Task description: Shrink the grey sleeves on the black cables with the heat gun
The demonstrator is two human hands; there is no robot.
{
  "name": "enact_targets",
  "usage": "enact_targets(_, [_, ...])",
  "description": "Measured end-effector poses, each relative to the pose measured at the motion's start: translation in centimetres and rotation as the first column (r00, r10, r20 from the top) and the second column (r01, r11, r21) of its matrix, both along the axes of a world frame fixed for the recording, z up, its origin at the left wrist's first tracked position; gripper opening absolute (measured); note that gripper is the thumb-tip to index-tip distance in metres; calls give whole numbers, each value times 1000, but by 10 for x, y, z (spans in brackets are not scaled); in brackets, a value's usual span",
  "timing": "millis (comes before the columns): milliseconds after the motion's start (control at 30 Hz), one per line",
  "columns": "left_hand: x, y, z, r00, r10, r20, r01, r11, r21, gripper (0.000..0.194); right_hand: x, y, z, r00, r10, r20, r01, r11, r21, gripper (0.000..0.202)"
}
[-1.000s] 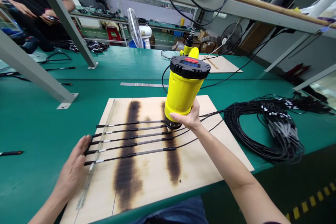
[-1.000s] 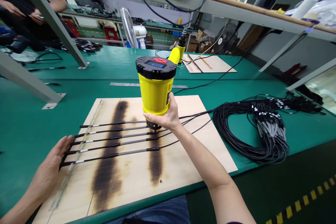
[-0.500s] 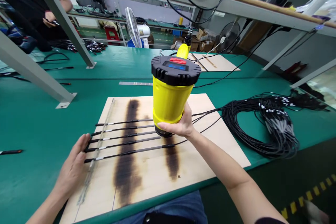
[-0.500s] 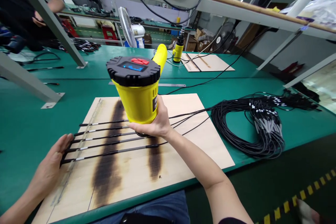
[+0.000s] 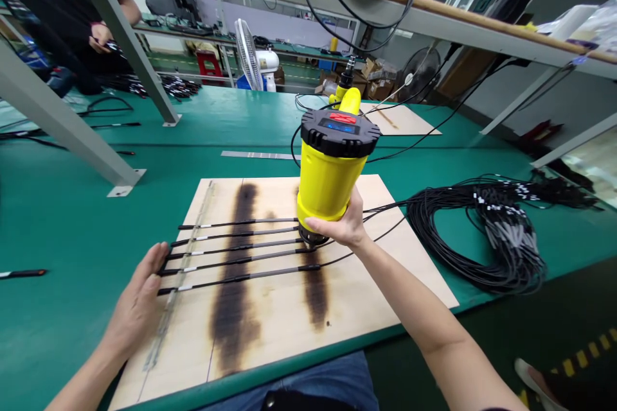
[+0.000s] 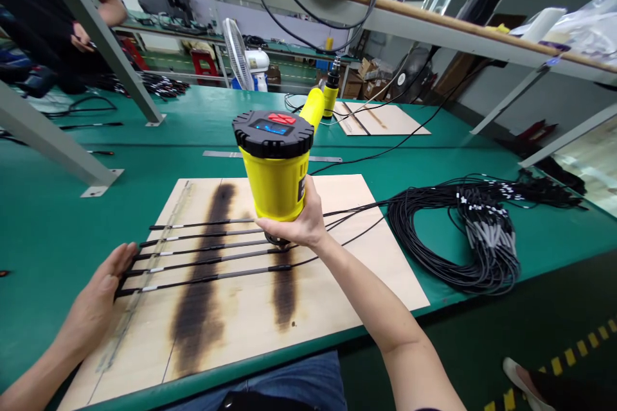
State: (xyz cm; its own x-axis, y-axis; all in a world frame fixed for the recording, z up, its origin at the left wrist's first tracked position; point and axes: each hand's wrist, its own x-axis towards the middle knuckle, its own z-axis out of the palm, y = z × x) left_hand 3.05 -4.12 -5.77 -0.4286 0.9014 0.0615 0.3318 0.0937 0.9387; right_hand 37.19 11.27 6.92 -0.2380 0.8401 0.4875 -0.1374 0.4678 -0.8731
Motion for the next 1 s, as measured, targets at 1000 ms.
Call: enact_targets(1000, [3, 2, 4, 994, 13, -105, -19, 998, -52, 80, 10, 6, -3, 997, -48, -65, 49, 999, 15, 69])
